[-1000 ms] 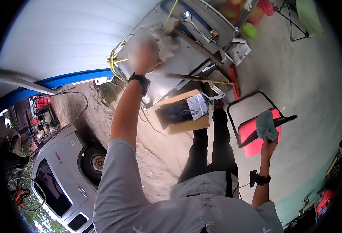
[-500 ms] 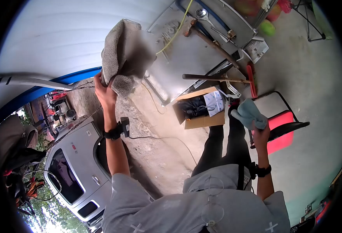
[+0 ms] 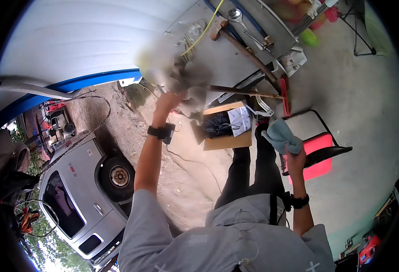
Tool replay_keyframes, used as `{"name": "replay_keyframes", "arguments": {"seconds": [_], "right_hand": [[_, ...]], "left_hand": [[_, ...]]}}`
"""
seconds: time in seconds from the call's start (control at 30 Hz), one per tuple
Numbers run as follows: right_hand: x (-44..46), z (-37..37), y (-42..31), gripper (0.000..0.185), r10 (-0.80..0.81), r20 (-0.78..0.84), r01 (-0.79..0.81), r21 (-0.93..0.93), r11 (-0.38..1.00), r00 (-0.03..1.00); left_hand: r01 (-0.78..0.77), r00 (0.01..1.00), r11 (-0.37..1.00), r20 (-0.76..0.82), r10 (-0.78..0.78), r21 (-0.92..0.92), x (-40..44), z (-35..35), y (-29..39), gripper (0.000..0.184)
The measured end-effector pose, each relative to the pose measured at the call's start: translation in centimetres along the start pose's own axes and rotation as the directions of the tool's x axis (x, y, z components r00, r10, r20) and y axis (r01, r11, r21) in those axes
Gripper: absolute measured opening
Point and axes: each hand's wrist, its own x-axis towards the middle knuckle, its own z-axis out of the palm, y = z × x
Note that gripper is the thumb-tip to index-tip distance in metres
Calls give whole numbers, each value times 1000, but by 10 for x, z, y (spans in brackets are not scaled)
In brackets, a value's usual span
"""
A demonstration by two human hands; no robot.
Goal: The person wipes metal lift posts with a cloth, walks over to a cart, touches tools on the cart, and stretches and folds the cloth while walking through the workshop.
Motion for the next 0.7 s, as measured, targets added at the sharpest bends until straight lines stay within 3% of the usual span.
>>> {"name": "replay_keyframes", "arguments": {"seconds": [0.03, 0.07, 0.13, 0.23, 0.3, 0.37, 0.43, 0.5, 0.53, 0.6, 0.63, 0.7], "right_hand": [[-1, 2, -6, 28, -37, -17, 37, -24, 999, 999], [0, 1, -10, 28, -75, -31, 74, -46, 996, 997], [5, -1, -3, 29, -60, -18, 59, -48, 997, 998], [13, 1, -1, 29, -38, 23, 38, -28, 999, 999], [21, 6, -12, 28, -119, 22, 119, 11, 993, 993], [26, 12, -13, 28, -135, 6, 134, 33, 990, 991], [27, 14, -14, 28, -165, -4, 165, 28, 986, 986], [27, 11, -29, 30, -172, 15, 171, 24, 985, 985], [26, 7, -36, 30, -175, 22, 175, 12, 985, 984], [24, -6, -45, 32, -169, 16, 169, -16, 985, 985], [25, -15, -42, 31, -99, 0, 99, 25, 995, 995], [26, -27, -42, 29, -136, -62, 140, 75, 987, 989]], "left_hand": [[-5, 996, 995, -86, 14, 102, -8, -11, 9, 70], [-37, 920, 950, -360, 154, 310, -29, -19, 24, 61], [-37, 883, 944, -431, 185, 329, -53, -48, 55, 54], [-259, 794, 916, -472, 383, 307, -74, -74, 99, 45], [-431, 796, 895, -417, 439, 118, -66, -71, 133, 37], [-547, 813, 814, -358, 460, -196, -64, -53, 182, 33], [-385, 921, 721, -182, 345, -576, -21, 6, 219, 35], [-321, 930, 847, 30, 368, -423, 4, 59, 250, 61], [-194, 963, 873, 81, 256, -447, 3, 80, 267, 70], [3, 942, 792, 266, 202, -611, 10, 101, 291, 60], [40, 956, 634, 215, 201, -772, 18, 116, 300, 52], [95, 980, 234, 132, 148, -967, 30, 144, 314, 38]]}}
